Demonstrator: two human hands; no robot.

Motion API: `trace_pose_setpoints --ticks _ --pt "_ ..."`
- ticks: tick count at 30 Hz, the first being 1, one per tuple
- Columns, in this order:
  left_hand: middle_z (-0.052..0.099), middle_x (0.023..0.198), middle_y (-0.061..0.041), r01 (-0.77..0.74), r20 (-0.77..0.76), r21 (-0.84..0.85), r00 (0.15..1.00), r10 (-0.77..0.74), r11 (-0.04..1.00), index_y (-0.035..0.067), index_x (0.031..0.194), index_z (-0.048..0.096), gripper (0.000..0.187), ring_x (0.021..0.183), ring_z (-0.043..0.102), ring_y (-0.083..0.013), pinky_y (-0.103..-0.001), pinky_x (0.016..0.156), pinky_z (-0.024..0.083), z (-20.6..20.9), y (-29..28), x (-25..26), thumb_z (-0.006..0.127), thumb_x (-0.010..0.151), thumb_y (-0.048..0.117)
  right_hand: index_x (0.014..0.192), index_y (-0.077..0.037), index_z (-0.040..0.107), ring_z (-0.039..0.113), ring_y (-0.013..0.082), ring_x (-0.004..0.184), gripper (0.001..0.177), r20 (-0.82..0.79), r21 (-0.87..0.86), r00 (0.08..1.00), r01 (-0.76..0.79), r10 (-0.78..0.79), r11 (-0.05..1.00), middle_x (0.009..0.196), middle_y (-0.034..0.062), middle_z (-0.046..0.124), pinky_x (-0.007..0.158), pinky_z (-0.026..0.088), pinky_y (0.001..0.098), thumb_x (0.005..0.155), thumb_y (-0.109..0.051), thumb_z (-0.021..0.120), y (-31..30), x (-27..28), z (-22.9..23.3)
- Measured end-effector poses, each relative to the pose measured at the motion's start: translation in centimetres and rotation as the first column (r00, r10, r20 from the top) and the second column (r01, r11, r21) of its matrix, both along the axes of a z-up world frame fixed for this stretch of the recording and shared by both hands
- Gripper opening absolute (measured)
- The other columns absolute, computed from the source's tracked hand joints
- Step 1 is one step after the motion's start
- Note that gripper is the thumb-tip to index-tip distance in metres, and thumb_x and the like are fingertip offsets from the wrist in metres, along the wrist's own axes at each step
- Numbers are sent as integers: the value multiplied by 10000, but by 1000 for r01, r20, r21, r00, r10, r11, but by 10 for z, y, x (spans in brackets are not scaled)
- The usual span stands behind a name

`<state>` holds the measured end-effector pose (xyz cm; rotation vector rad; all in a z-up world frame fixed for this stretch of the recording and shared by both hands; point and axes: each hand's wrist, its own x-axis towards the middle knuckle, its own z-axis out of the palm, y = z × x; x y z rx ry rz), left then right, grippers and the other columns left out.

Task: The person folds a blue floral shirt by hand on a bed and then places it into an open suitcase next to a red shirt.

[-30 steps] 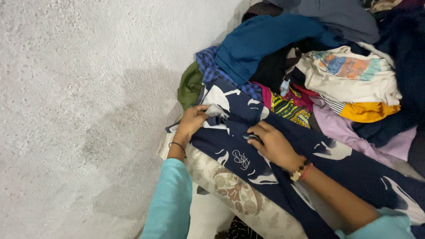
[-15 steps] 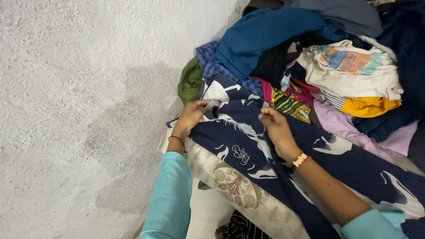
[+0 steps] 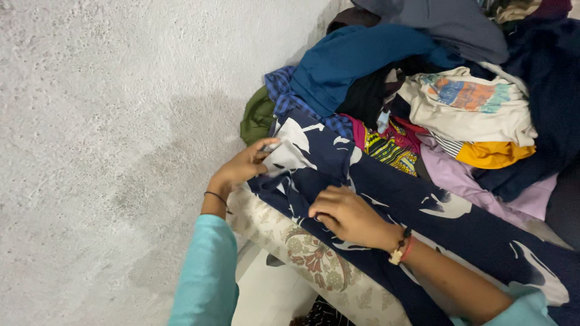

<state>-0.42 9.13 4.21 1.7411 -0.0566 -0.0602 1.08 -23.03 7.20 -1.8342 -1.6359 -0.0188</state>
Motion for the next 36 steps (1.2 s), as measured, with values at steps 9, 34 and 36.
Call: trace_pose_setpoints --ticks 9,34,36 --pt "699 1297 -33 143 54 489 979 -194 860 127 1293 696 652 1183 596 -107 -239 1031 416 11 16 -15 562 713 -140 876 -115 763 596 250 922 270 138 -20 984 119 -116 993 926 34 637 807 445 398 695 50 651 -1 4 -26" --pt "715 869 -202 -467 467 637 867 176 613 138 1241 631 399 844 699 -410 -485 742 544 -19 -15 5 628 853 45 903 -74 681 646 269 922 50 -16 135 998 69 -67 988 921 65 674 815 484 389 900 -72 631 1 10 -19" --pt "706 811 -198 -486 426 664 870 247 568 153 1212 645 300 805 706 -405 -484 729 548 -14 -19 4 689 916 156 906 -69 683 659 291 905 55 10 163 989 144 -148 976 918 85 673 791 495 399 903 -97 636 -4 7 -14"
